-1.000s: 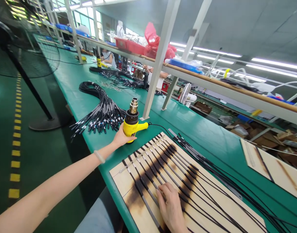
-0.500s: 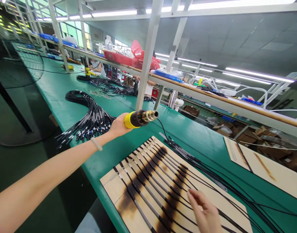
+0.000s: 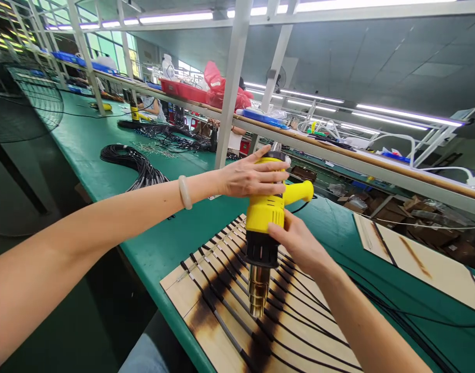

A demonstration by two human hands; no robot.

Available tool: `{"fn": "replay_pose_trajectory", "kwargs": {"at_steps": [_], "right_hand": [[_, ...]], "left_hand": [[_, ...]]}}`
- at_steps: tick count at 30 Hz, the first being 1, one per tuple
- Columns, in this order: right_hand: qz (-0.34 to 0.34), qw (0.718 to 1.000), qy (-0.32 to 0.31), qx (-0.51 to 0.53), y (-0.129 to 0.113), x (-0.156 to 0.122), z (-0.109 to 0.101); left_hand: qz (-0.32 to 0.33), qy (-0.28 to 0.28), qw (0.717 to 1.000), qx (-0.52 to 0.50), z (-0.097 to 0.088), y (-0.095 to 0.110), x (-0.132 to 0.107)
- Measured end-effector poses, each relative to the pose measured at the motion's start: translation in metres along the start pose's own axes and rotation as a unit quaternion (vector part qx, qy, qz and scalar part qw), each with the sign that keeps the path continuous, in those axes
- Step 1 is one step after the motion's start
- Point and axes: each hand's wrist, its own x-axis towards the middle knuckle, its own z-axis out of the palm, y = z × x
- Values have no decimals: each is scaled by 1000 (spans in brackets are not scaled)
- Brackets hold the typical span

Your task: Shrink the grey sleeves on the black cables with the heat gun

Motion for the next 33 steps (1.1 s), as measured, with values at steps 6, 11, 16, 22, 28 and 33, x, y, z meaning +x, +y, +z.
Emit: {"fn": "replay_pose_trajectory", "kwargs": {"at_steps": [6,11,16,22,28,33], "right_hand": [[-66,986,144,60,21,25,6],[-180,938,297,0,57,48,-37],[-228,897,376,-40,94,82,-58],[-254,886,385,-36,132,120,-63],[-241,888,386,-71,147,135,-63],[-266,891,362,-59,155,138,-60]], "left_hand": [[-242,108,962,-70,39,14,-24],[-523,7,799,-296,135,32,-111],[-610,-73,639,-462,198,53,-152],[-592,-68,615,-516,241,48,-155],[-561,-76,617,-547,264,46,-154],[-548,-112,632,-536,263,48,-149]]}}
